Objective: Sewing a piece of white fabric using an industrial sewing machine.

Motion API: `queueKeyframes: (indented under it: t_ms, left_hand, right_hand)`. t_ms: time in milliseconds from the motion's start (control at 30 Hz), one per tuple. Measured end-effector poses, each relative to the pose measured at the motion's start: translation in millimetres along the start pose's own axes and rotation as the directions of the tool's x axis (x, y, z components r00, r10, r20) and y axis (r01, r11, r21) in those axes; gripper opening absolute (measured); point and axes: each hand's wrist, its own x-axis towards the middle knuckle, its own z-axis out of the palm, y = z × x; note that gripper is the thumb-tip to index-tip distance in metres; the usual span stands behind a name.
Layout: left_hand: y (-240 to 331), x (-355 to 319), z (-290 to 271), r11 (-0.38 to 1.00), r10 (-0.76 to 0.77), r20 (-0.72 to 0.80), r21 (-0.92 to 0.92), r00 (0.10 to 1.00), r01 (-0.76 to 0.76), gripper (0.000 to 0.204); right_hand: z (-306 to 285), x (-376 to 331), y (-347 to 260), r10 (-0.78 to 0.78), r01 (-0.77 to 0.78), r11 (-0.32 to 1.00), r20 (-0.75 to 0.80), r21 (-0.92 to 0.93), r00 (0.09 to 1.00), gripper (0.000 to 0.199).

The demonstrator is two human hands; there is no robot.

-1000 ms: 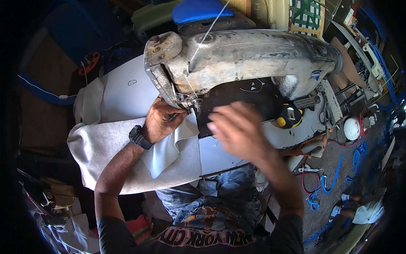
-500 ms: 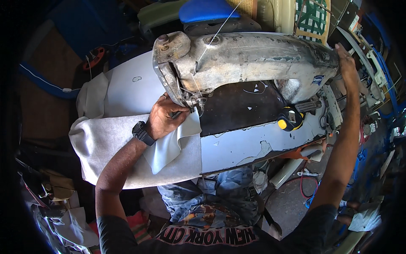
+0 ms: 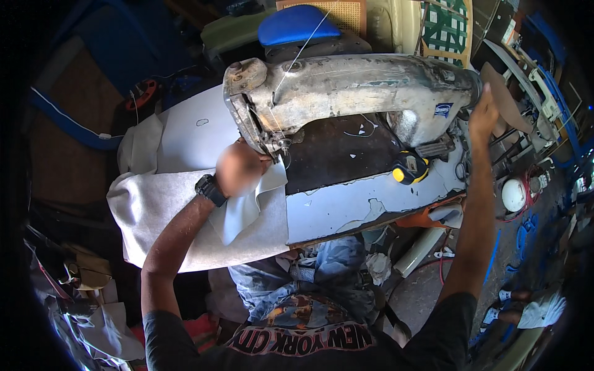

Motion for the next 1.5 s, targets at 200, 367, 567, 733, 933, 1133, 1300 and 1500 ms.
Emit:
queueKeyframes:
  t_ms: [200,367,567,733,933,1133,1300,1500]
  left_hand:
    - [78,-20,-14,0.987,0.025,0.03,0.159,0.999,-0.029,0.039]
    - [79,-49,4,0.916,0.02,-0.003,0.401,1.0,-0.017,0.043]
    - [55,-40,-9,0.836,0.257,0.211,0.441,0.943,-0.327,0.035]
    - [46,-40,-16,0.844,0.271,0.279,0.392,0.921,-0.367,0.037]
    - [44,-43,-13,0.853,0.232,0.318,0.387,0.919,-0.349,0.043]
    - [47,-42,-14,0.871,0.19,0.338,0.375,0.922,-0.317,0.039]
    - [46,-42,-14,0.873,0.191,0.333,0.373,0.924,-0.314,0.039]
    - [46,-41,-15,0.876,0.182,0.347,0.367,0.92,-0.312,0.04]
  right_hand:
    - [-57,-54,-13,0.031,-0.03,0.999,0.028,-0.036,0.999,0.046]
    - [-42,-202,-175,-0.182,-0.016,0.862,0.339,0.507,0.923,0.02]
    - [5,-320,-275,-0.722,0.432,0.692,0.547,0.579,0.424,0.049]
    - [13,-341,-271,-0.7,0.441,0.706,0.644,0.555,0.309,0.063]
    - [13,-344,-270,-0.691,0.426,0.713,0.66,0.557,0.295,0.068]
    - [13,-341,-272,-0.688,0.422,0.716,0.666,0.556,0.29,0.067]
    - [13,-340,-272,-0.686,0.42,0.717,0.673,0.556,0.279,0.068]
    - [13,-341,-270,-0.686,0.422,0.716,0.671,0.556,0.28,0.069]
